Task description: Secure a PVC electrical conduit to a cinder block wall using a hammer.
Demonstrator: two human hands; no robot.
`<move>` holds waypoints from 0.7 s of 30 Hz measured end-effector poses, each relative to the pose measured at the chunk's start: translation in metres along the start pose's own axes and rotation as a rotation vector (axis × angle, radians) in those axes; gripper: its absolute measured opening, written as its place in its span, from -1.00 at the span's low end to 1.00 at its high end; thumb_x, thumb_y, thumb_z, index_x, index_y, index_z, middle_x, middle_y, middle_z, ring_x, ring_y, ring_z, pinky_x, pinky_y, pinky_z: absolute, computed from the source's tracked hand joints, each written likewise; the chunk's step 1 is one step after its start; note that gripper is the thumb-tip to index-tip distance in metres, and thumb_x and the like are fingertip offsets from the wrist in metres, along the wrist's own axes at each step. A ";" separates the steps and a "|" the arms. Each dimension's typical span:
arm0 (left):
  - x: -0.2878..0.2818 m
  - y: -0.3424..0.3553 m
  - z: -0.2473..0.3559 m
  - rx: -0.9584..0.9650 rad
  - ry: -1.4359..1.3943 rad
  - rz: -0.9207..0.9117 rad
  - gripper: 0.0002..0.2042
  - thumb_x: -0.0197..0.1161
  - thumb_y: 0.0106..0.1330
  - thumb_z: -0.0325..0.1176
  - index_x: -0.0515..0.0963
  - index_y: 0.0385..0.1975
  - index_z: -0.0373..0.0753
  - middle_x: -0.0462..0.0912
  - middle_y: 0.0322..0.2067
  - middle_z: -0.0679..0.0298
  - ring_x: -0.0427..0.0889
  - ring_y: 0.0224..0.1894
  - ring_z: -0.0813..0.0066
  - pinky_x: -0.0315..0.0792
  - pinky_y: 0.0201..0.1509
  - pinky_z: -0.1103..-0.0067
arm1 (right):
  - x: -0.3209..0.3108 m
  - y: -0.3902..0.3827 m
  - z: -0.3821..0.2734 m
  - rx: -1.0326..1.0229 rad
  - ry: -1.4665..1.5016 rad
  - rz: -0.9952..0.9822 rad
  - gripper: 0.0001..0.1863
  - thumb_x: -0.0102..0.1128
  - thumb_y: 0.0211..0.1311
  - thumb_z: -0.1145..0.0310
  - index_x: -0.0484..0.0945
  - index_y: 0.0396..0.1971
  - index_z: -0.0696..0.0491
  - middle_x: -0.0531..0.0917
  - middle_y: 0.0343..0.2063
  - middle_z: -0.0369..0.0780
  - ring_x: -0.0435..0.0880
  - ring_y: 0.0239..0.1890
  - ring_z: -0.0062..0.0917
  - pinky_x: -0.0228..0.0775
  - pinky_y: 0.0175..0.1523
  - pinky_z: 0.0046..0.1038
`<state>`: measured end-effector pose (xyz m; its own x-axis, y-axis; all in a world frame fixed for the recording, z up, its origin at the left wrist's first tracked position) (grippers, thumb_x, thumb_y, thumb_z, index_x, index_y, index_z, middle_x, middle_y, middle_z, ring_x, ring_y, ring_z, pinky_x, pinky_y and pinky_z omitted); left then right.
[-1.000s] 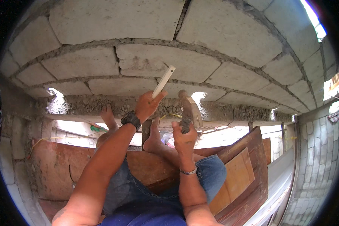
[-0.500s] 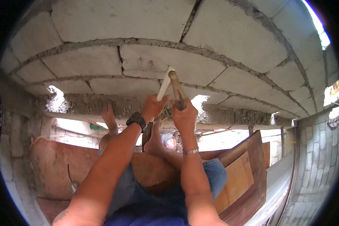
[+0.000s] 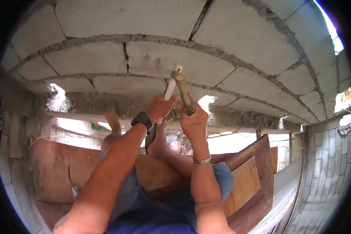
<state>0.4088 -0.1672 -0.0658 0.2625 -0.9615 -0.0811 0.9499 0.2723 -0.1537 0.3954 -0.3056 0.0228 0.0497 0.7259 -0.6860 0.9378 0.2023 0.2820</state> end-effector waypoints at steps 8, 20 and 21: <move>0.013 -0.002 0.012 -0.042 -0.085 -0.040 -0.53 0.25 0.22 -0.04 0.43 -0.75 -0.33 0.36 -0.84 0.33 0.35 -0.77 0.57 0.24 -0.68 0.45 | -0.003 0.018 0.001 -0.502 0.314 0.303 -0.78 0.22 0.22 0.30 0.48 -0.42 0.15 0.56 -0.53 -0.26 0.54 -0.47 -0.49 0.40 -0.30 -0.42; -0.009 0.006 -0.012 -0.009 0.292 -0.022 -0.46 0.16 0.24 0.09 0.47 -0.72 -0.32 0.45 -0.79 0.20 0.43 -0.73 0.42 0.29 -0.59 0.39 | -0.038 -0.006 -0.013 -0.225 0.514 0.262 -0.78 0.27 0.18 0.36 0.42 -0.46 0.14 0.57 -0.61 -0.21 0.47 -0.60 -0.65 0.31 -0.50 -0.60; -0.009 0.004 -0.008 -0.009 0.294 -0.021 -0.46 0.16 0.24 0.09 0.47 -0.72 -0.32 0.45 -0.79 0.20 0.43 -0.73 0.42 0.29 -0.59 0.39 | -0.034 -0.008 -0.005 -0.240 0.590 0.279 -0.78 0.28 0.18 0.38 0.41 -0.44 0.13 0.56 -0.62 -0.21 0.45 -0.61 -0.66 0.29 -0.51 -0.63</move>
<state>0.4085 -0.1572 -0.0739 0.1807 -0.9155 -0.3595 0.9526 0.2538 -0.1675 0.3843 -0.3284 0.0476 0.0189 0.9941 -0.1065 0.8122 0.0468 0.5815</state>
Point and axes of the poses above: each hand's wrist, its own y-axis towards the middle knuckle, its own x-axis out of the palm, z = x × y, the point moved 1 cm from there along y, towards the middle knuckle
